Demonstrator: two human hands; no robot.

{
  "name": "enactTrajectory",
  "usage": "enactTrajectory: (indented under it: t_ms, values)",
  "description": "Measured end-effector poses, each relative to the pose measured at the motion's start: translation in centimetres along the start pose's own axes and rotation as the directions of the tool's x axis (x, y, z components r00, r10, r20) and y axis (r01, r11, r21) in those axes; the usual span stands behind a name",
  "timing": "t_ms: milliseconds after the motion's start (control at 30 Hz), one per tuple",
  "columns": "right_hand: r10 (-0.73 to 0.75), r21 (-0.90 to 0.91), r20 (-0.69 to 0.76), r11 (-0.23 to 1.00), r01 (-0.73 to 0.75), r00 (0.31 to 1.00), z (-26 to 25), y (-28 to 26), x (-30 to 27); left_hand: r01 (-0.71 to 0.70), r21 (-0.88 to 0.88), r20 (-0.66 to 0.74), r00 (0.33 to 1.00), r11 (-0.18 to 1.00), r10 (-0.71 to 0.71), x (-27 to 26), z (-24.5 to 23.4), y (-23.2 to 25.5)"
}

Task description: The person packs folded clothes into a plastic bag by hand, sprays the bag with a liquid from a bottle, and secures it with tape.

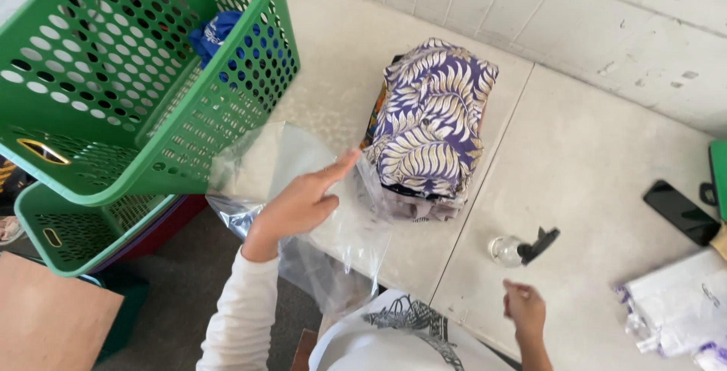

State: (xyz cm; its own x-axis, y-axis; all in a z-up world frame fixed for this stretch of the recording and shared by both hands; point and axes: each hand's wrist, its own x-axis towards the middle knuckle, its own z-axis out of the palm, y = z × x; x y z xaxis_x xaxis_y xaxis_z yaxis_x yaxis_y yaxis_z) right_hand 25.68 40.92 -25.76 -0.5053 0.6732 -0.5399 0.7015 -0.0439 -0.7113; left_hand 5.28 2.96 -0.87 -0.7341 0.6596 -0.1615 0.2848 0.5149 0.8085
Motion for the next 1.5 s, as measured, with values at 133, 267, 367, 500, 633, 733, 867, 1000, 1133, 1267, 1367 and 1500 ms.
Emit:
enactTrajectory:
  t_ms: [133,267,367,500,633,733,867,1000,1133,1267,1367,1500]
  values:
    - [-0.36,0.058,0.225,0.932,0.357,0.905,3.7,-6.4,-6.3,0.111,0.062,0.03,0.993,0.992,-0.113,-0.4,2.1,-0.4]
    - [-0.722,0.149,0.522,0.601,0.785,0.454,10.7,-16.2,-11.6,0.045,0.153,0.055,0.997,0.987,-0.054,-1.0,3.9,-0.1]
    - [-0.656,-0.012,0.699,0.39,0.921,0.286,15.7,-19.2,-12.3,0.017,0.267,-0.032,0.999,0.964,-0.008,-2.8,4.2,1.5]
    - [-0.767,0.249,0.632,0.337,0.908,0.112,17.4,-20.7,-12.3,0.212,0.302,-0.242,0.96,0.929,-0.141,-7.0,3.9,4.0]
    - [-0.731,0.314,0.618,0.567,0.762,0.289,15.8,-23.9,-12.5,0.635,0.373,-0.619,0.713,0.676,-0.329,-10.7,6.0,1.2]
    - [-0.763,0.314,0.541,0.574,0.756,0.354,14.6,-26.4,-10.4,0.836,0.19,-0.694,0.485,0.514,-0.532,-13.4,9.0,-3.9]
    - [-0.843,0.252,0.372,0.495,0.832,0.389,13.7,-28.4,-6.3,0.839,-0.427,-0.343,0.194,0.337,-0.919,-14.8,6.5,-4.6]
    - [-0.766,0.164,0.334,0.622,0.766,0.55,12.2,-29.8,-4.1,0.161,-0.927,-0.233,0.463,0.339,-0.855,-13.7,4.5,-8.2]
    - [-0.655,0.448,0.613,0.749,0.488,0.442,12.3,-26.6,1.7,-0.538,-0.788,-0.228,0.706,-0.299,-0.671,-9.4,3.4,-16.2]
    - [-0.533,0.83,0.461,0.541,-0.133,0.71,13.8,-29.4,1.1,-0.098,-0.971,0.06,0.782,-0.217,-0.621,-1.0,0.2,-18.2]
    - [-0.454,0.865,0.479,0.39,-0.316,0.751,14.1,-29.4,6.3,0.15,-0.957,-0.051,0.753,0.247,-0.656,6.0,-3.7,-17.3]
    - [-0.447,0.754,0.512,0.643,-0.135,0.734,13.3,-34.6,7.9,0.004,-0.962,-0.19,0.707,0.272,-0.682,19.5,-11.5,-20.9]
